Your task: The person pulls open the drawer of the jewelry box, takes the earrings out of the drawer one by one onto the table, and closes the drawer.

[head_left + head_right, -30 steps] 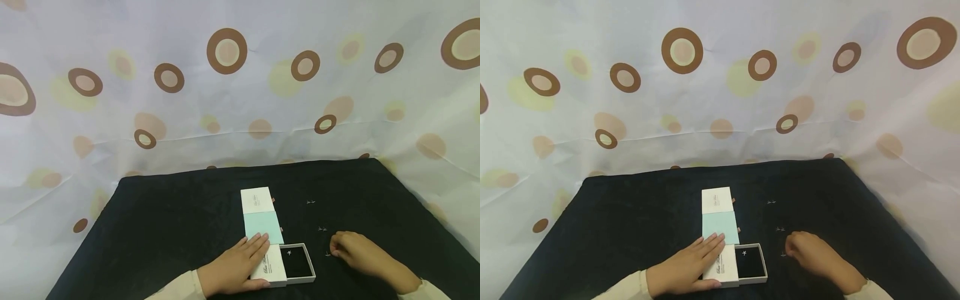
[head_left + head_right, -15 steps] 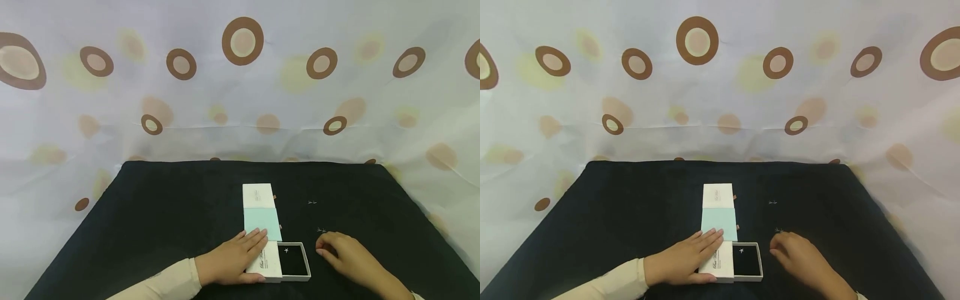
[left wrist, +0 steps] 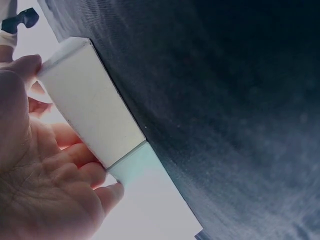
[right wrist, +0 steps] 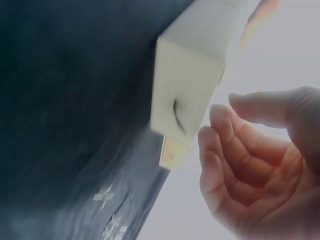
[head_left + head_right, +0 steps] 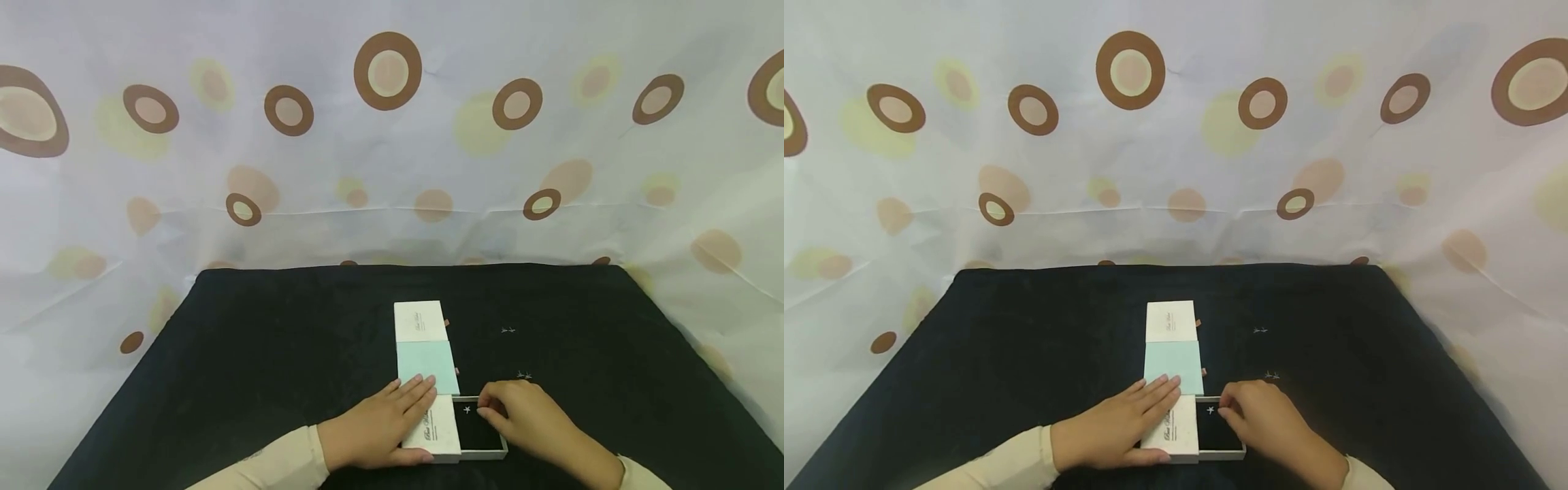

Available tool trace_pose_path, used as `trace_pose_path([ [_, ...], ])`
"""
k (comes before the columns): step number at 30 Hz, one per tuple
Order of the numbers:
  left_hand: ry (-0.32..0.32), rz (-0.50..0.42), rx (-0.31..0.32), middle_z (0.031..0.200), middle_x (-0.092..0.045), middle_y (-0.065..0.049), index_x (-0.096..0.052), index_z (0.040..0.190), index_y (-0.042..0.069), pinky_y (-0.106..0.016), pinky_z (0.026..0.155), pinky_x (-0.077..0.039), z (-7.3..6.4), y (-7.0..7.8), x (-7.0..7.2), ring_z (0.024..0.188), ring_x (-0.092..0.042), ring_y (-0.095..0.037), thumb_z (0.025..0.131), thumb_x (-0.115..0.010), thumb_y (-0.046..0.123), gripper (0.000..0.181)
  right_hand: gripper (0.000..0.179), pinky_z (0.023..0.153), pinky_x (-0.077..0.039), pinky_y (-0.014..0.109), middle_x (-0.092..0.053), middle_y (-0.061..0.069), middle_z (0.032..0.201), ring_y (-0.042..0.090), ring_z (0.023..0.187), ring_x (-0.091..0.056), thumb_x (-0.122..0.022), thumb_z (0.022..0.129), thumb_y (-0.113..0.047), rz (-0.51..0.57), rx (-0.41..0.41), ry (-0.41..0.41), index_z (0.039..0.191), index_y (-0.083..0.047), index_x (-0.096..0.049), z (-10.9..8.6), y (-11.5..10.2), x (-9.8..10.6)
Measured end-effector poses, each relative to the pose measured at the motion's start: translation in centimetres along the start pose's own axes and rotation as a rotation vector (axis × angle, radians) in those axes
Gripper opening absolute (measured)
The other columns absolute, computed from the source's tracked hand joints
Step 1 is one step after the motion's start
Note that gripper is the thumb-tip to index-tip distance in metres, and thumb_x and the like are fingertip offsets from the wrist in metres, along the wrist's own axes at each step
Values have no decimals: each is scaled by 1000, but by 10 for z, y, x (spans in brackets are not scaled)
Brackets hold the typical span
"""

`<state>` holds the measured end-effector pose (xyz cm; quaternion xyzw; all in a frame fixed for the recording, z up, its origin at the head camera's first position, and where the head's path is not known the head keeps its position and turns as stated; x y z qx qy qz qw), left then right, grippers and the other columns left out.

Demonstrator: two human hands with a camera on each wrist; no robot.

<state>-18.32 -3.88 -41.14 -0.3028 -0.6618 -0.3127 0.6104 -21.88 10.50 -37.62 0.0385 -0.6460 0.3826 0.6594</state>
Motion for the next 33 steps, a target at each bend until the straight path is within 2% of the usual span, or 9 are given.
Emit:
trace_pose_path([
  [4,0,-5,-5,159,-18,-9,-21,153,5,-42,113,-30,0,1,-1,146,-20,-22,96,-29,64,81,15,47,-38,18,-55,-17,62,-6,53,-43,-75,80,-11,7,-24,10,73,-19,-65,3,-5,-4],
  [10,9,-4,-14,159,-18,-9,-21,153,5,-43,113,-30,0,2,-1,146,-20,-22,97,-29,63,81,13,45,-38,19,-53,-17,60,-4,50,-42,-76,80,-11,23,-66,3,75,-19,-66,2,-3,-10],
  [17,32,0,-22,159,-19,-10,-23,152,4,-42,113,-30,3,4,0,145,-21,-22,97,-31,63,81,17,46,-36,19,-50,-17,59,-4,51,-40,-77,78,-13,-45,-59,15,71,-19,-63,1,-4,-12],
  [26,24,0,-43,159,-18,-10,-22,152,5,-42,113,-29,6,6,-2,146,-20,-22,97,-32,62,81,24,43,-34,18,-47,-16,56,-2,49,-38,-79,77,-15,-111,-86,19,64,-20,-59,1,-3,-15],
  [33,6,-13,-3,160,-17,-9,-22,153,6,-43,113,-29,0,-1,-4,146,-19,-22,96,-30,64,82,28,42,-32,20,-45,-15,54,0,48,-37,-79,77,-18,-150,-73,35,62,-21,-56,11,-9,-18],
])
Point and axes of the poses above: each hand's wrist, its own z-axis towards the middle knuckle, its own x-axis out of the back of the hand, y = z × x, the point moved 9 cm from there along z, towards the middle knuckle
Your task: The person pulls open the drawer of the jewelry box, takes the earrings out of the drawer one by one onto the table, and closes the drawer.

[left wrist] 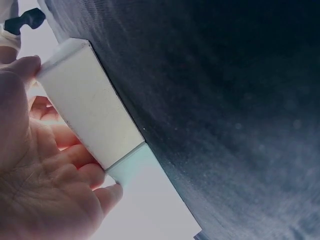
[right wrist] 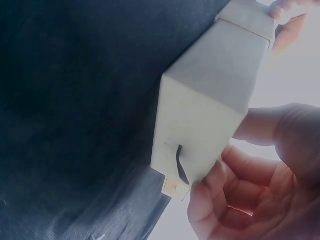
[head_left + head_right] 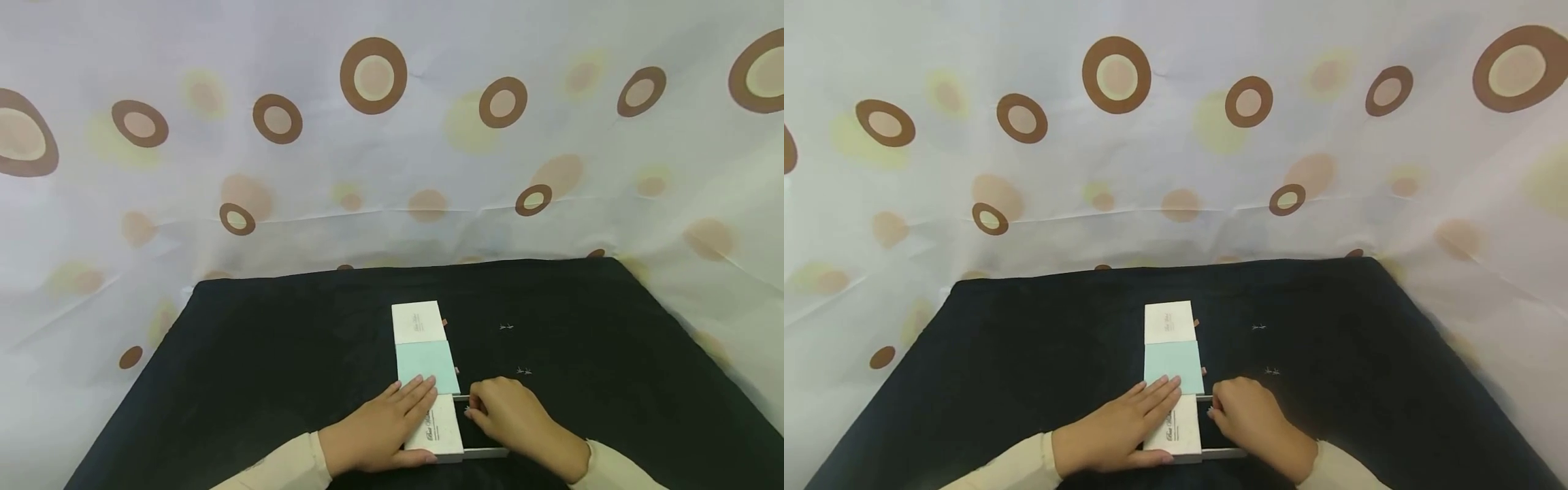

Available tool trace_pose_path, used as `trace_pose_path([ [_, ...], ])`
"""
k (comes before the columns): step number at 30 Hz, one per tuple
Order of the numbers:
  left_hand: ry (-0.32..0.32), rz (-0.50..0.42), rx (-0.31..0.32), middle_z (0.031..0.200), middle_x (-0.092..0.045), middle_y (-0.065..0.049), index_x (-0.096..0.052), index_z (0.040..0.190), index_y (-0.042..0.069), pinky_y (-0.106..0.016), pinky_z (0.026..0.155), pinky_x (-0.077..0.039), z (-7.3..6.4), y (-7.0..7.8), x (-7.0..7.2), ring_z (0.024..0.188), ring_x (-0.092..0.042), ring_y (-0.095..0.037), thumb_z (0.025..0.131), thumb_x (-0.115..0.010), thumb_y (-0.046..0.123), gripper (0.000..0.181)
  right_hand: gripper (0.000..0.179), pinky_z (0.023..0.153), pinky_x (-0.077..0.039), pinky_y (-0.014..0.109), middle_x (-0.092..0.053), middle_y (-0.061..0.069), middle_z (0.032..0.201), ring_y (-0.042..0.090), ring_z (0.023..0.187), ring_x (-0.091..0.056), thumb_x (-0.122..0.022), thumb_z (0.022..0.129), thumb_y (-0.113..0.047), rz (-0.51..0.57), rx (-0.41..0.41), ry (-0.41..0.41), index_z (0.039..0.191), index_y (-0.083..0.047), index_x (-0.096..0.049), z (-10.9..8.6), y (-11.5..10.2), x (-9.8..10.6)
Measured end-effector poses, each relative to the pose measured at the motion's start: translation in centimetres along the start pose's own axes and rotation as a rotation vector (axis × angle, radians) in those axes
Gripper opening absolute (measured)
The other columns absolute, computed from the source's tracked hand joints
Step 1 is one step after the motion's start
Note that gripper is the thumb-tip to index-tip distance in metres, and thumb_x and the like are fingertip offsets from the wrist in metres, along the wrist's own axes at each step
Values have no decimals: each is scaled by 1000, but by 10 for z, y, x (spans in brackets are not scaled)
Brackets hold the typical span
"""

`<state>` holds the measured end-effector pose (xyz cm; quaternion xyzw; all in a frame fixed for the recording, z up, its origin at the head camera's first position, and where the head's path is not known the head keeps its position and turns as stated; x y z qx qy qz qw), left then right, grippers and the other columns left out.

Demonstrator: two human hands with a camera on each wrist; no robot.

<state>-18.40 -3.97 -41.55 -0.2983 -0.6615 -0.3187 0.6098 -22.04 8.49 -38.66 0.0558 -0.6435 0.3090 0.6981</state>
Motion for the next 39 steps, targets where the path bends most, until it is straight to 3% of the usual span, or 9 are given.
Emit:
trace_pose_path([
  [6,38,19,2,159,-21,-10,-24,152,5,-44,111,-33,-4,-2,3,145,-23,-23,96,-30,65,83,28,42,-33,21,-45,-14,54,2,47,-37,-79,77,-18,-19,-5,-2,61,-21,-56,5,-2,-2],
  [18,32,28,20,159,-19,-10,-23,152,5,-44,112,-32,-8,-6,0,145,-21,-22,96,-29,64,82,28,42,-32,21,-46,-12,56,3,49,-38,-79,76,-14,-103,-19,51,61,-19,-56,7,-10,-6],
  [26,31,16,35,159,-21,-10,-23,152,5,-43,111,-33,-16,-3,1,145,-23,-23,96,-31,64,83,24,42,-33,21,-48,-11,57,2,49,-38,-79,77,-13,-78,6,31,63,-17,-60,6,-14,-10],
  [33,38,29,-2,159,-19,-9,-22,152,5,-41,113,-30,-3,0,2,146,-20,-21,97,-31,63,81,21,45,-36,20,-54,-13,61,2,52,-40,-80,73,-8,-84,-78,44,66,-19,-65,-1,-2,-1],
  [39,36,31,-19,159,-20,-9,-22,152,5,-41,112,-31,4,3,3,145,-21,-21,96,-33,63,82,22,46,-37,22,-54,-13,63,2,54,-42,-80,73,-7,-111,-76,59,65,-20,-63,-4,4,2],
])
Point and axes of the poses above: each hand's wrist, its own z-axis towards the middle knuckle, its own x-axis out of the back of the hand, y = z × x, the point moved 9 cm from there along z, towards the middle knuckle
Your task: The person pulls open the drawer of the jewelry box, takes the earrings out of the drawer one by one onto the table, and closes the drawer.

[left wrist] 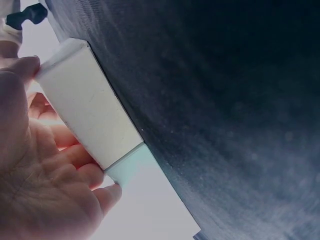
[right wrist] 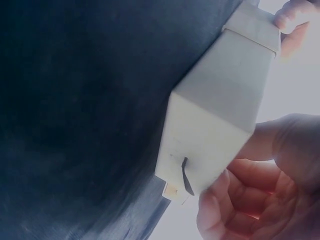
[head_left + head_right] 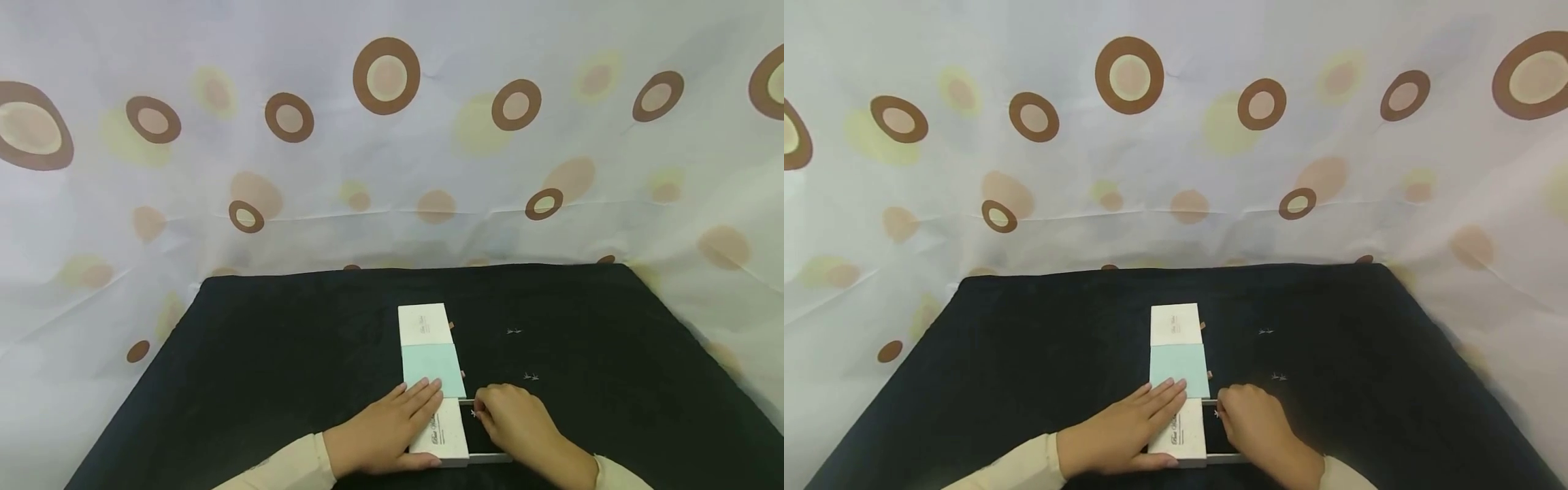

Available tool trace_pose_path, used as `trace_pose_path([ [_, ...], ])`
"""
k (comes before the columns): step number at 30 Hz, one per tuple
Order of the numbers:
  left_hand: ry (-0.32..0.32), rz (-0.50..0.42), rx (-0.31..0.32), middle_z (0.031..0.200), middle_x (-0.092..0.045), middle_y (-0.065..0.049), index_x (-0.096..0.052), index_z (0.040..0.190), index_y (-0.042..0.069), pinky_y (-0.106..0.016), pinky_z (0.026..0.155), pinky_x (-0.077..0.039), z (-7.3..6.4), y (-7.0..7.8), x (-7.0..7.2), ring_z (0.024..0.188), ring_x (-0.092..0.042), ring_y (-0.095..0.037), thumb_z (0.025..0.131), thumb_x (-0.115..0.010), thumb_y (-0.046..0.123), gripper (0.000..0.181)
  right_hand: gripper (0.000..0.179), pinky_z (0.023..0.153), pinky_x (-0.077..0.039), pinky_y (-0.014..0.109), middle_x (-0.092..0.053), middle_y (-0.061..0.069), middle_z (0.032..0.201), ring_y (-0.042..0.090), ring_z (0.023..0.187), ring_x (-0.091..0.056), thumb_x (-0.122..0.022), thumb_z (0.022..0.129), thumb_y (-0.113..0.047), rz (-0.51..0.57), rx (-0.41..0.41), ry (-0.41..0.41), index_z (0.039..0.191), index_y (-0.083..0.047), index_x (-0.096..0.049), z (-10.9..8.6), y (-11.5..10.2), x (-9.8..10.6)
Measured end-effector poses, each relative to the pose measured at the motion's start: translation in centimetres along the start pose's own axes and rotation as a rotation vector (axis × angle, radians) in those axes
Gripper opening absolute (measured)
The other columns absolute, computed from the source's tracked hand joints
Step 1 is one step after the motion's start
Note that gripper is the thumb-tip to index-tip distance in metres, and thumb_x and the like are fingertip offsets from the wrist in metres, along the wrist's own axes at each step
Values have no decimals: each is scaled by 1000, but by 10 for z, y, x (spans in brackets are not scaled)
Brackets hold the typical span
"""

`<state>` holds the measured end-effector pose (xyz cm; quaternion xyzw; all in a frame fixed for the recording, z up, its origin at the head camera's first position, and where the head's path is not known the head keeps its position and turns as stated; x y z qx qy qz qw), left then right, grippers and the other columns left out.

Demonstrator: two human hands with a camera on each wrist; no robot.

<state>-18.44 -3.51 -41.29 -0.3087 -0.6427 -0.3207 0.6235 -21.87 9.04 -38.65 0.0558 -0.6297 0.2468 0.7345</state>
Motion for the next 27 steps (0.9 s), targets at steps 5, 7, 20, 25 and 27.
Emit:
trace_pose_path([
  [5,-6,-10,6,159,-20,-10,-22,152,5,-42,112,-31,-1,1,0,146,-21,-21,96,-31,64,82,21,47,-38,22,-55,-13,63,3,56,-46,-80,74,-9,-34,-2,11,66,-20,-64,-1,-2,0],
  [7,-8,-9,15,159,-20,-9,-22,152,5,-42,112,-31,-1,1,0,146,-20,-21,96,-31,65,82,20,47,-40,24,-56,-12,64,5,57,-50,-80,74,-11,-55,9,28,66,-19,-64,-1,-3,1],
  [20,-9,-8,3,159,-20,-10,-23,152,5,-42,113,-30,2,3,3,145,-21,-21,96,-31,64,82,25,48,-41,23,-53,-10,65,7,60,-48,-78,77,-8,-97,38,62,67,-18,-58,-7,-4,2],
  [25,-29,-14,23,159,-18,-8,-21,153,6,-42,113,-30,0,1,1,146,-19,-20,95,-31,65,83,24,47,-38,21,-52,-11,66,5,59,-45,-77,79,-9,-54,51,61,68,-19,-57,-6,-5,2],
  [27,-26,-10,19,159,-18,-8,-21,153,6,-42,113,-30,0,1,1,146,-19,-20,96,-31,65,83,25,47,-38,21,-53,-11,66,4,59,-45,-77,79,-9,-38,47,57,68,-19,-57,-6,-4,4],
])
Point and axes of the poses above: each hand's wrist, its own z-axis towards the middle knuckle, its own x-axis out of the back of the hand, y = z × x, the point moved 9 cm from there along z, towards the middle knuckle
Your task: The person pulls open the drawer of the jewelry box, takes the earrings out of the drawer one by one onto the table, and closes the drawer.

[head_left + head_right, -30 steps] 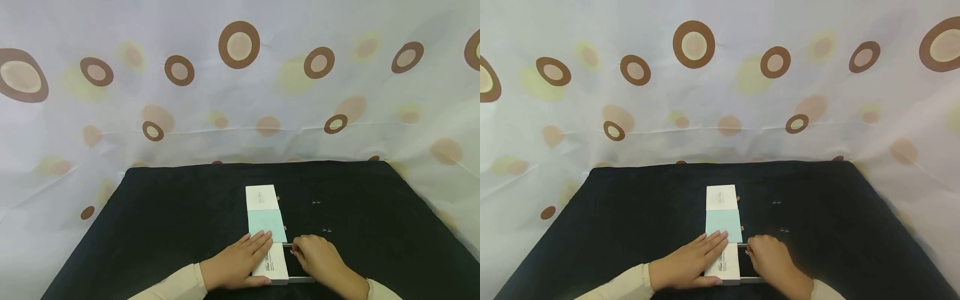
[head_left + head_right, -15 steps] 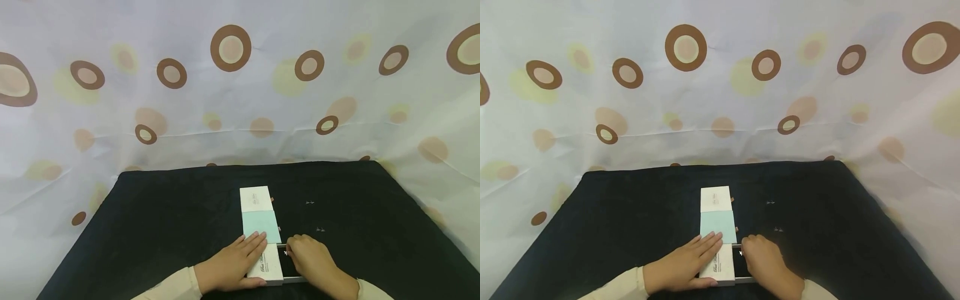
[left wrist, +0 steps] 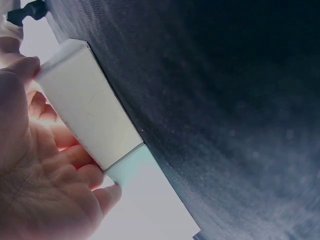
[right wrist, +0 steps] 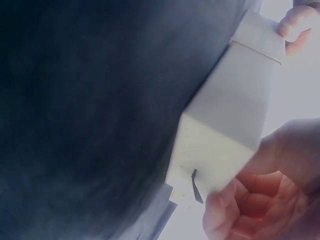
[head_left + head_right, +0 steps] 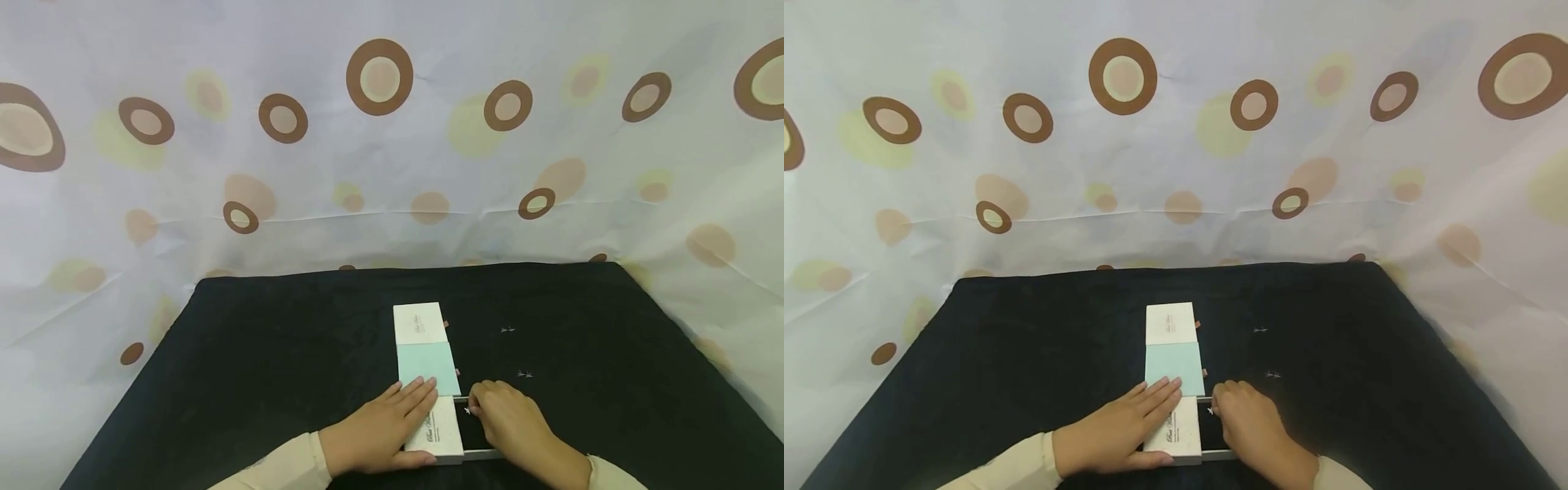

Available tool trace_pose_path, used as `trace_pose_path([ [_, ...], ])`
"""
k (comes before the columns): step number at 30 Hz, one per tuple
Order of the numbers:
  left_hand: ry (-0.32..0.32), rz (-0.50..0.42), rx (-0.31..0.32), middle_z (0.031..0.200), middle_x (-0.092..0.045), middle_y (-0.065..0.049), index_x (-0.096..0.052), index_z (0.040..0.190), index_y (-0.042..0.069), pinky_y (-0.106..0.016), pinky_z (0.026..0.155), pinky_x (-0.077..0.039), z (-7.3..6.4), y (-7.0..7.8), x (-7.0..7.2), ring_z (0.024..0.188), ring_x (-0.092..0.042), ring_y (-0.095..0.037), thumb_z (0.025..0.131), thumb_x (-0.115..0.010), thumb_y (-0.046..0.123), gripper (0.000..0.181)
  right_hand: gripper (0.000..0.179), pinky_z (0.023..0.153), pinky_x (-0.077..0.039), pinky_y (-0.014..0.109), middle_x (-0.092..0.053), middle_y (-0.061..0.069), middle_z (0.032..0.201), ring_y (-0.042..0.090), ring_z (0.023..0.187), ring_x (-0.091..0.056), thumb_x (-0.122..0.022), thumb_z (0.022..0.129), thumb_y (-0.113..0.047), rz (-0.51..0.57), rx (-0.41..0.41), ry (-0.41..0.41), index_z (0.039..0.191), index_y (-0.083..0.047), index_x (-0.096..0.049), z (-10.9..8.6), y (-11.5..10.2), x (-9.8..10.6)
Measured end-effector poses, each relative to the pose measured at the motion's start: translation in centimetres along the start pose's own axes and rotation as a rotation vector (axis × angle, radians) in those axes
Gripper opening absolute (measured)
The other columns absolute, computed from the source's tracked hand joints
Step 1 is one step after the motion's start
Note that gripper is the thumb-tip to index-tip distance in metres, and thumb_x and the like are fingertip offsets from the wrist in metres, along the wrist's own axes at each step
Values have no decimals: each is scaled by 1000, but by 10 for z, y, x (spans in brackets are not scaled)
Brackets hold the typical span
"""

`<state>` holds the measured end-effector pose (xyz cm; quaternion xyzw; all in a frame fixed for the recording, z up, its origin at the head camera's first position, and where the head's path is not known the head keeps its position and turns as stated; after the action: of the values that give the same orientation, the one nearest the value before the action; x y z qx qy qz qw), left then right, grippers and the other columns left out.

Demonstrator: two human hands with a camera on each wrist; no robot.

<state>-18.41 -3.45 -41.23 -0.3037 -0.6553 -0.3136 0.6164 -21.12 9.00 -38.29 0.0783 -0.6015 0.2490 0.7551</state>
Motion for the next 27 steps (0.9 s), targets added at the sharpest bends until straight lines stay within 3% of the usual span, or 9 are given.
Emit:
trace_pose_path([
  [7,24,9,-13,159,-19,-9,-22,153,6,-42,114,-29,0,-1,1,146,-20,-21,96,-31,63,81,23,48,-38,21,-53,-13,69,2,59,-45,-76,79,-9,86,-1,-16,71,-20,-58,1,3,7],
  [16,-12,-12,5,160,-17,-8,-21,153,7,-42,114,-29,-3,-2,-3,146,-18,-20,95,-31,66,83,17,54,-40,20,-53,-16,75,-3,63,-41,-72,84,-11,187,73,12,78,-21,-60,-3,10,18],
  [24,-14,-28,7,160,-17,-8,-20,153,7,-43,114,-28,-2,-1,-2,146,-18,-20,96,-31,65,83,24,53,-40,19,-51,-19,76,-6,65,-39,-76,79,-5,131,185,140,79,-22,-58,-12,49,43],
  [27,-4,-19,-2,160,-18,-8,-21,153,6,-42,114,-28,0,0,0,146,-19,-21,96,-32,63,82,24,54,-42,20,-52,-18,78,-7,66,-40,-76,78,-3,95,175,133,81,-20,-59,-16,72,49],
])
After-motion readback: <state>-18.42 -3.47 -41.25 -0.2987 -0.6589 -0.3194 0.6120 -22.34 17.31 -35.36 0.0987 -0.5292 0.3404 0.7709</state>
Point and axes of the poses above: each hand's wrist, its own z-axis towards the middle knuckle, its own x-axis out of the back of the hand, y = z × x, the point moved 9 cm from there along z, towards the middle knuckle
